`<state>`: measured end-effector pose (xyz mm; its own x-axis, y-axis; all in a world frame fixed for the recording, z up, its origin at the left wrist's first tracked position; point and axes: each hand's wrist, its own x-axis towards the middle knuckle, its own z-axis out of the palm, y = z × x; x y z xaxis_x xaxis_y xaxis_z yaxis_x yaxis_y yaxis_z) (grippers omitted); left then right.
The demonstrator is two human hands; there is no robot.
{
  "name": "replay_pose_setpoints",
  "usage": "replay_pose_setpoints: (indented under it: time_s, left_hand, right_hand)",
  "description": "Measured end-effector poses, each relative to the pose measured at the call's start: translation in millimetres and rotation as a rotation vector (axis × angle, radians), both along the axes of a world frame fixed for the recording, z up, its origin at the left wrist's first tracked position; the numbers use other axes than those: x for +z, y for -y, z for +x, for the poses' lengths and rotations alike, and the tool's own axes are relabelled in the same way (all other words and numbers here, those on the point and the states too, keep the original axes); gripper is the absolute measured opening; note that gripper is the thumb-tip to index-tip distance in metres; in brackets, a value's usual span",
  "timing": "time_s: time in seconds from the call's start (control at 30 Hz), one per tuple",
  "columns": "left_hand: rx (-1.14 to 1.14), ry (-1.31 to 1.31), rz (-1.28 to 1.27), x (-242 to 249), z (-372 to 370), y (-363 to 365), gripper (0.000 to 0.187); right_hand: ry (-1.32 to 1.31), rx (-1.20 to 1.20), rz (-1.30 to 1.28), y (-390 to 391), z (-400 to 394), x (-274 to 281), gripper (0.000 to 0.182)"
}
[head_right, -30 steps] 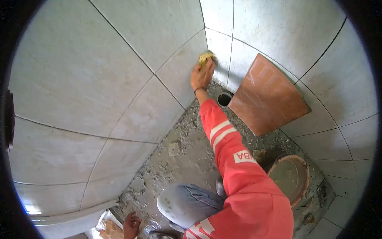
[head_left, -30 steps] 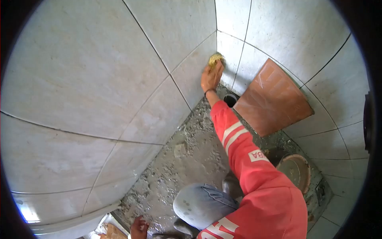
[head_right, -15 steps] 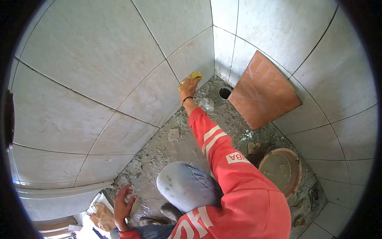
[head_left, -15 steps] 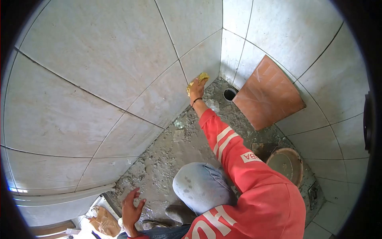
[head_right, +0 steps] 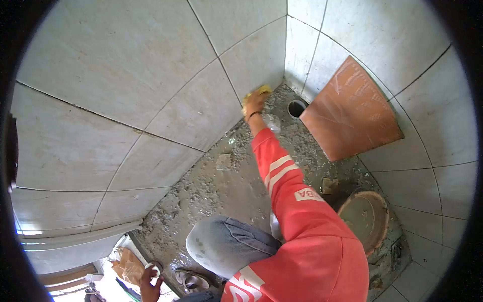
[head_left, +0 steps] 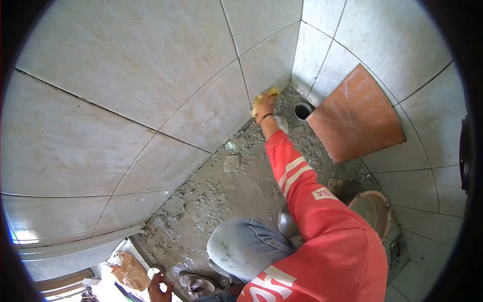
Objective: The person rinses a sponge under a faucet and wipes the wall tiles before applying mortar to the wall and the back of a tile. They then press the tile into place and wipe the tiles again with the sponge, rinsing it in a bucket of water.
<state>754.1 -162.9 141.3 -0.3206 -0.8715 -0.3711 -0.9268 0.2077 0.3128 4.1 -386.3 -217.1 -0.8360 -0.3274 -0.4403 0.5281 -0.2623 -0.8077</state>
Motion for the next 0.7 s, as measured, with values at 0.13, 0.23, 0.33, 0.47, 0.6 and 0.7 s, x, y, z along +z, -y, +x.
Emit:
replay_pose_setpoints:
  time_s: [0.13, 0.23, 0.33, 0.47, 0.6, 0.7]
  left_hand:
    - [0.023, -0.13, 0.005, 28.8, -85.1, 31.0, 0.054]
    - [-0.036, -0.028, -0.08, 52.4, -112.3, 30.0, 0.053]
    - [-0.061, -0.024, -0.161, 66.3, -56.3, 8.7, 0.05]
    - [0.141, 0.105, -0.157, 98.5, -15.1, -32.0, 0.052]
    - [0.183, 0.043, -0.172, 100.1, -24.7, -35.9, 0.047]
    - [0.033, 0.174, -0.183, 82.9, -39.9, -1.9, 0.044]
  right_hand:
    - [-0.276, -0.027, 0.434, 9.8, 111.4, 17.0, 0.065]
    - [-0.351, 0.068, 0.439, -11.6, 86.7, 27.2, 0.056]
    - [-0.726, -0.226, 0.654, -20.1, -2.6, 32.4, 0.041]
    - [-0.522, -0.123, 0.588, -14.7, -80.9, -14.5, 0.041]
    - [-0.589, 0.267, 0.768, -4.6, -36.7, -41.1, 0.044]
    - [-0.509, 0.076, 0.776, 6.0, 65.1, -52.9, 0.047]
